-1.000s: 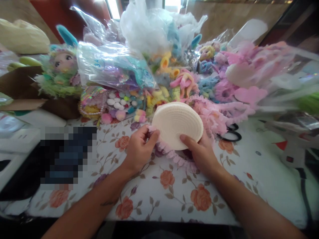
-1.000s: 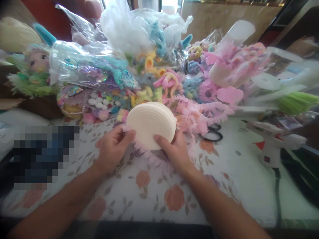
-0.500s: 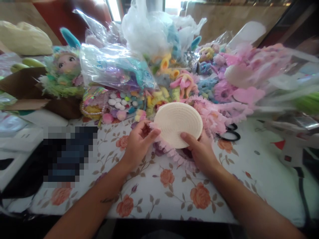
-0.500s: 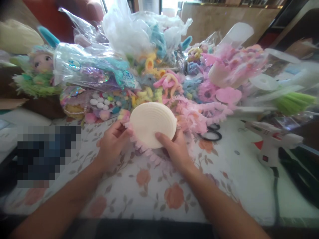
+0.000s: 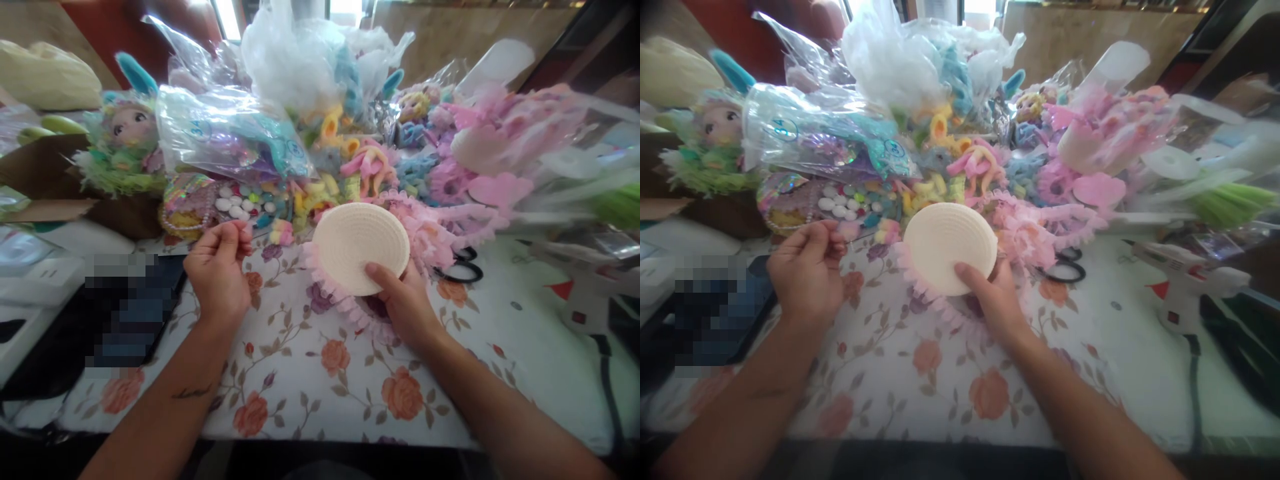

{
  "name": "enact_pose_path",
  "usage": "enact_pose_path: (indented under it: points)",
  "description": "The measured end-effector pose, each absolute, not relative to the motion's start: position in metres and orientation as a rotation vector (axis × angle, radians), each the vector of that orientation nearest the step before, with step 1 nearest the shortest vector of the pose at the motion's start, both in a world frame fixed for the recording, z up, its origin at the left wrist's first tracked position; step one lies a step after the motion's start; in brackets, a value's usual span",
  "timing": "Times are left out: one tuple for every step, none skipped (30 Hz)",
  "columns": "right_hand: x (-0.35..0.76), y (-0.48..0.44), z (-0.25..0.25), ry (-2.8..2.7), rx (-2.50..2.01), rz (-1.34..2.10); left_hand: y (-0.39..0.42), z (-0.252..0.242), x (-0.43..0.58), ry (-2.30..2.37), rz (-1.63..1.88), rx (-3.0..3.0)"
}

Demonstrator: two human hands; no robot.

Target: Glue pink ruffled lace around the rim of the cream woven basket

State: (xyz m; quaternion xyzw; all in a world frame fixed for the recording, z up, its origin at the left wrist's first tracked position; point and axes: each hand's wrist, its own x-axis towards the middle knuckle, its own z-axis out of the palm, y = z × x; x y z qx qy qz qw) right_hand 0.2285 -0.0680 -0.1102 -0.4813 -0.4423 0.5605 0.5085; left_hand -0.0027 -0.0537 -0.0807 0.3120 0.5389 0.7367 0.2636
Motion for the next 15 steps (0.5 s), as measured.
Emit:
enact_pose_path:
  points:
    - [0.229,-0.068,-0.11,-1.063,-1.156,1.356,-0.054,-0.08,-0.002,1.471,1.936,0.837]
    - [0.229,-0.068,-0.11,-1.058,-1.151,1.363,-0.055,-0.081,0.0,1.487,1.874,0.853]
    - [0.229,-0.068,-0.11,-1.052,-1.148,1.371,-0.056,-0.082,0.003,1.494,1.813,0.886]
    - [0.229,-0.068,-0.111,-1.045,-1.148,1.377,-0.058,-0.083,0.006,1.49,1.758,0.937]
    - [0.229,-0.068,-0.111,-1.039,-1.15,1.381,-0.06,-0.085,0.009,1.483,1.708,1.0]
    - [0.229,-0.068,-0.111,-1.032,-1.154,1.383,-0.061,-0.088,0.011,1.481,1.654,1.069]
    - [0.229,-0.068,-0.111,-1.027,-1.158,1.386,-0.063,-0.09,0.012,1.481,1.607,1.134]
    - [0.229,-0.068,-0.11,-1.025,-1.162,1.394,-0.063,-0.092,0.013,1.475,1.553,1.181]
    - [0.229,-0.068,-0.109,-1.026,-1.161,1.405,-0.064,-0.094,0.013,1.467,1.504,1.203]
    - [0.228,-0.068,-0.108,-1.031,-1.157,1.414,-0.064,-0.096,0.012,1.45,1.463,1.207]
    - [0.228,-0.068,-0.107,-1.04,-1.154,1.42,-0.064,-0.096,0.012,1.424,1.429,1.204]
    - [0.227,-0.069,-0.105,-1.051,-1.153,1.416,-0.064,-0.096,0.012,1.395,1.393,1.203]
    - [0.227,-0.069,-0.104,-1.061,-1.156,1.406,-0.064,-0.095,0.013,1.372,1.35,1.21]
    - [0.226,-0.069,-0.103,-1.066,-1.161,1.389,-0.064,-0.094,0.013,1.359,1.297,1.231]
    - [0.226,-0.069,-0.102,-1.067,-1.167,1.372,-0.065,-0.092,0.013,1.35,1.245,1.265]
